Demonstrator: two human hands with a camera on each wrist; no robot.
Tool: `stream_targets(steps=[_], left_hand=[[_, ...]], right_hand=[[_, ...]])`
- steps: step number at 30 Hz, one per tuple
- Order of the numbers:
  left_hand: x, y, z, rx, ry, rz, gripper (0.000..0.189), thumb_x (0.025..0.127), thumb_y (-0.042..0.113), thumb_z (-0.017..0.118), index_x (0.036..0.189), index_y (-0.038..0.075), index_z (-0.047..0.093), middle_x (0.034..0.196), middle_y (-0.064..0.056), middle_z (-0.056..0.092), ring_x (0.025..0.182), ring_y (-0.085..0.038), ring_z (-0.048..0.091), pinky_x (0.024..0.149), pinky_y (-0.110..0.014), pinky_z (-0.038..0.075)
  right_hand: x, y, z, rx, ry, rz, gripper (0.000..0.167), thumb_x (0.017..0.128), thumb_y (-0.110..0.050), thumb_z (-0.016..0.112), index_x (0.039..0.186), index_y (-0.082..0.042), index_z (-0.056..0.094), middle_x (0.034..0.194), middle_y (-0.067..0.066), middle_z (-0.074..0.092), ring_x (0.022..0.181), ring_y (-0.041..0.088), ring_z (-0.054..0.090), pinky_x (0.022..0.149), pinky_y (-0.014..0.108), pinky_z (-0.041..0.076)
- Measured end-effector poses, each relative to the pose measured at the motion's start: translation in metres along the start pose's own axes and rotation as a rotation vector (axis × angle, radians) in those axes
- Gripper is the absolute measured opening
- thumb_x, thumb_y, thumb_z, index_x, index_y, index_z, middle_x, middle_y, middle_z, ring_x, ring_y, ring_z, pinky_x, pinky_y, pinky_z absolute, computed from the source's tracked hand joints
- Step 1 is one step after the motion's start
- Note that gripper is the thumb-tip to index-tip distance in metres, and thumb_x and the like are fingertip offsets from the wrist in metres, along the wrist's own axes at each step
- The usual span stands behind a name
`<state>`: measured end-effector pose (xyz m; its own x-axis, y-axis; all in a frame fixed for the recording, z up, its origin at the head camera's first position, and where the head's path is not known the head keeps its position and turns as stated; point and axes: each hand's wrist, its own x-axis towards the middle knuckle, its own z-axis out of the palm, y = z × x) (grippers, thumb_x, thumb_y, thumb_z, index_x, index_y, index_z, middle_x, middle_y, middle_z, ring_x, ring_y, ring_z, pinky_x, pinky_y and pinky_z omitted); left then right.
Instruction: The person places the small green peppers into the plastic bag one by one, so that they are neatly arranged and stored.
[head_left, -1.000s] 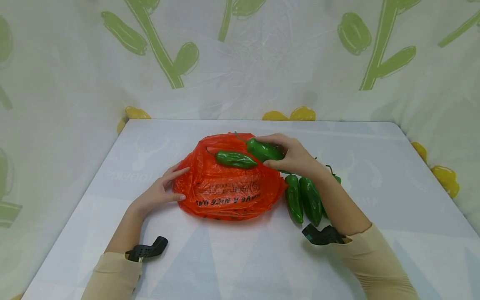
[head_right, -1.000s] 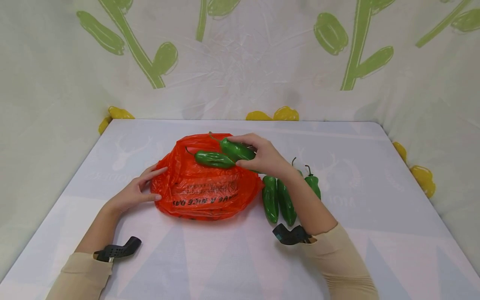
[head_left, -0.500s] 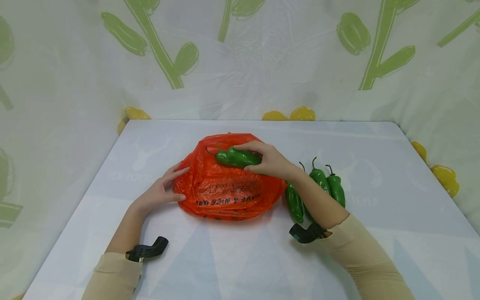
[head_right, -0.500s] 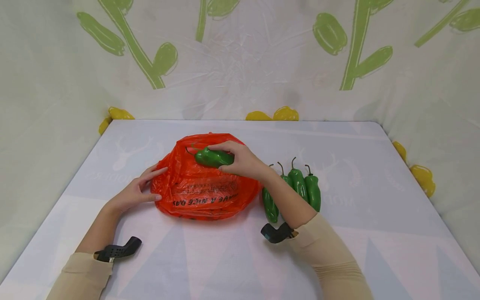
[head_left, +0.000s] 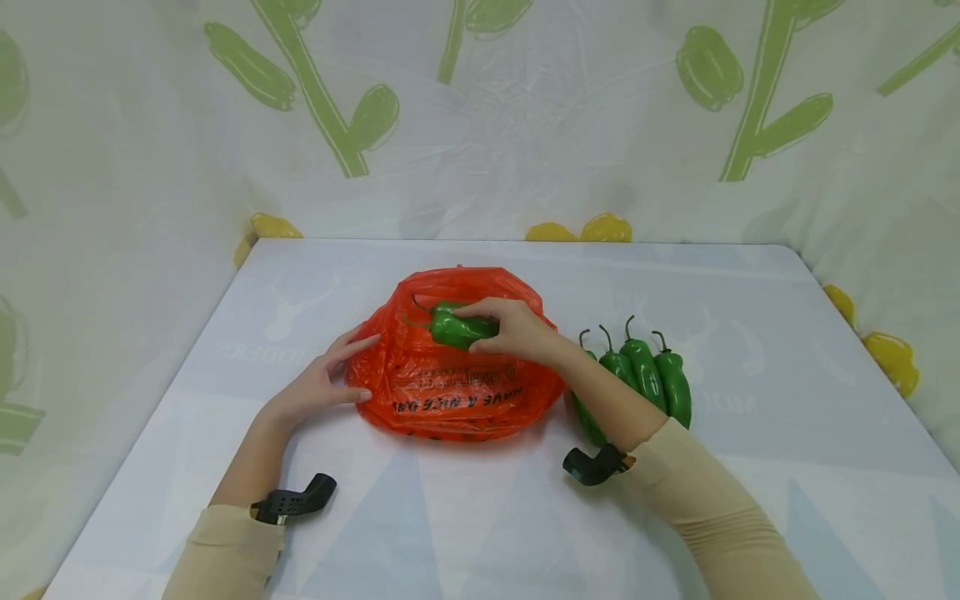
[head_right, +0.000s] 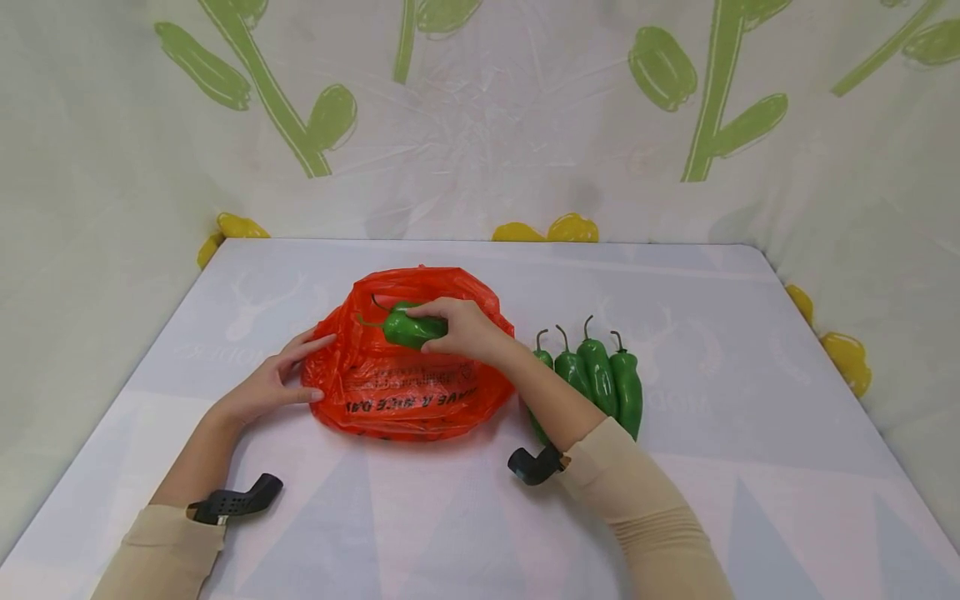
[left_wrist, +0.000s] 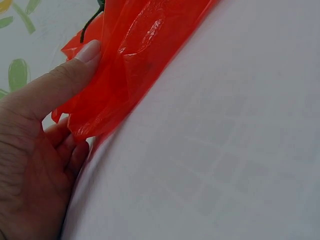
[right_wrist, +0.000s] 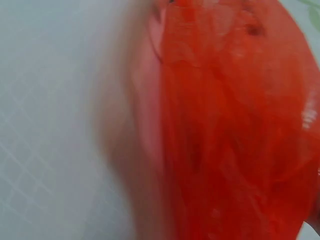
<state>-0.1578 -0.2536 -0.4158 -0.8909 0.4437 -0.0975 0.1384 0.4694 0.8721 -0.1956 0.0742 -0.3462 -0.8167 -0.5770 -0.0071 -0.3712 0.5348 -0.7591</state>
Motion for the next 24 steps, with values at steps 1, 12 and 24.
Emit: stream_targets(steps=[1, 12, 24], left_hand=[[0.0, 0.0, 0.0, -0.001, 0.0, -0.002, 0.076, 0.078, 0.022, 0.074, 0.145, 0.022, 0.039, 0.159, -0.004, 0.011, 0.144, -0.037, 0.009, 0.106, -0.066, 0.023], [0.001, 0.0, -0.002, -0.002, 0.0, -0.003, 0.076, 0.078, 0.023, 0.075, 0.145, 0.021, 0.039, 0.159, -0.005, 0.01, 0.143, -0.037, 0.009, 0.105, -0.065, 0.026], [0.0, 0.0, -0.001, -0.009, 0.0, -0.011, 0.076, 0.078, 0.023, 0.075, 0.145, 0.021, 0.039, 0.159, -0.005, 0.01, 0.143, -0.037, 0.008, 0.105, -0.065, 0.026]], right_hand=[[0.002, 0.002, 0.002, 0.001, 0.0, 0.006, 0.05, 0.081, -0.011, 0.074, 0.129, -0.014, 0.059, 0.131, 0.007, 0.056, 0.11, 0.023, 0.052, 0.088, 0.036, 0.051], [0.003, 0.015, 0.006, -0.035, 0.025, 0.061, 0.05, 0.081, -0.012, 0.074, 0.129, -0.015, 0.06, 0.132, 0.006, 0.056, 0.114, 0.024, 0.052, 0.091, 0.038, 0.05], [0.012, 0.016, 0.016, -0.079, -0.016, 0.052, 0.05, 0.083, -0.011, 0.073, 0.13, -0.012, 0.058, 0.134, 0.011, 0.053, 0.12, 0.026, 0.049, 0.098, 0.04, 0.047]])
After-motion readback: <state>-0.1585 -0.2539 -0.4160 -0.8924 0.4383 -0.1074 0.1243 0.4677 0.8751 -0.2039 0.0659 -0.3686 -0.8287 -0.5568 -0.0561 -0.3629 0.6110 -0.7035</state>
